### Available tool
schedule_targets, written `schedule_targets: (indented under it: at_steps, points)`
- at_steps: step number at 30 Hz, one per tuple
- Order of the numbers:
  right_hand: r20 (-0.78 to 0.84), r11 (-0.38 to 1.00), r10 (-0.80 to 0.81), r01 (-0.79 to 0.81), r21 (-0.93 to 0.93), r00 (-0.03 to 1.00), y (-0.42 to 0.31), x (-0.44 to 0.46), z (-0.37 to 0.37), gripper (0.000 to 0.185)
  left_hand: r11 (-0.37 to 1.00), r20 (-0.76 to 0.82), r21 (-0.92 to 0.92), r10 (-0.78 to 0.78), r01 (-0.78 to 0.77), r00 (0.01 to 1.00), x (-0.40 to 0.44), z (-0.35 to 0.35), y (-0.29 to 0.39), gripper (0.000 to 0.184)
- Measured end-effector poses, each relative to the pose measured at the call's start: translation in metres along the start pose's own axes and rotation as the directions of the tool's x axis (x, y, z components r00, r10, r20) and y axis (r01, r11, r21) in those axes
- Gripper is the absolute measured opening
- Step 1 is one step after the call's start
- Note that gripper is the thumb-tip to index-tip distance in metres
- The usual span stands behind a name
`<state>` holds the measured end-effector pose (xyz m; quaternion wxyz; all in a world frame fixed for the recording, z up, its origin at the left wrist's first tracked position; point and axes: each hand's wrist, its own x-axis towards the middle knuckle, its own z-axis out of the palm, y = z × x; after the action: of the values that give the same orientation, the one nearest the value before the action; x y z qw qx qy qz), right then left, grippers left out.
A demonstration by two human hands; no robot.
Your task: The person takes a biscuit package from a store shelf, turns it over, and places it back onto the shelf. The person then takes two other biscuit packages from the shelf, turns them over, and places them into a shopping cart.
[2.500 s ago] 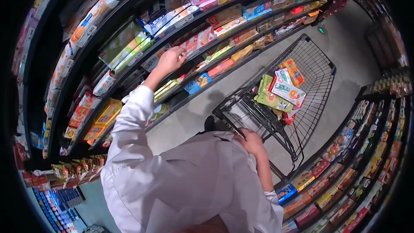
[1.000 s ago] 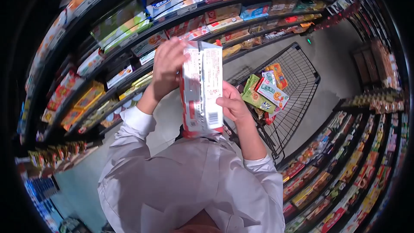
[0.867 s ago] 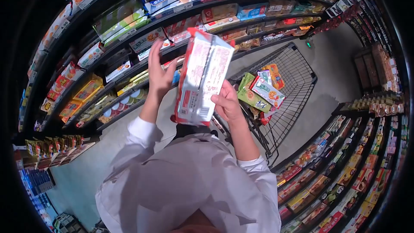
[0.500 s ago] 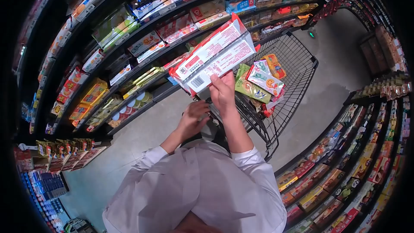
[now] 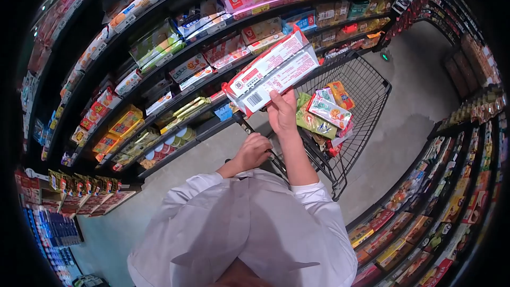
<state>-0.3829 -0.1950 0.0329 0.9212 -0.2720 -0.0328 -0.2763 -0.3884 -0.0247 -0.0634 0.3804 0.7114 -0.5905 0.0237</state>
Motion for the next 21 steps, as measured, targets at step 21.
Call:
schedule_targets:
  at_steps: [21]
  points:
    - [0.018, 1.000, 0.020, -0.020, 0.011, 1.000, 0.000, 0.012, -0.017, 0.057, 1.000, -0.011, 0.001, -0.010, 0.010, 1.000, -0.001, 0.007, -0.013, 0.028]
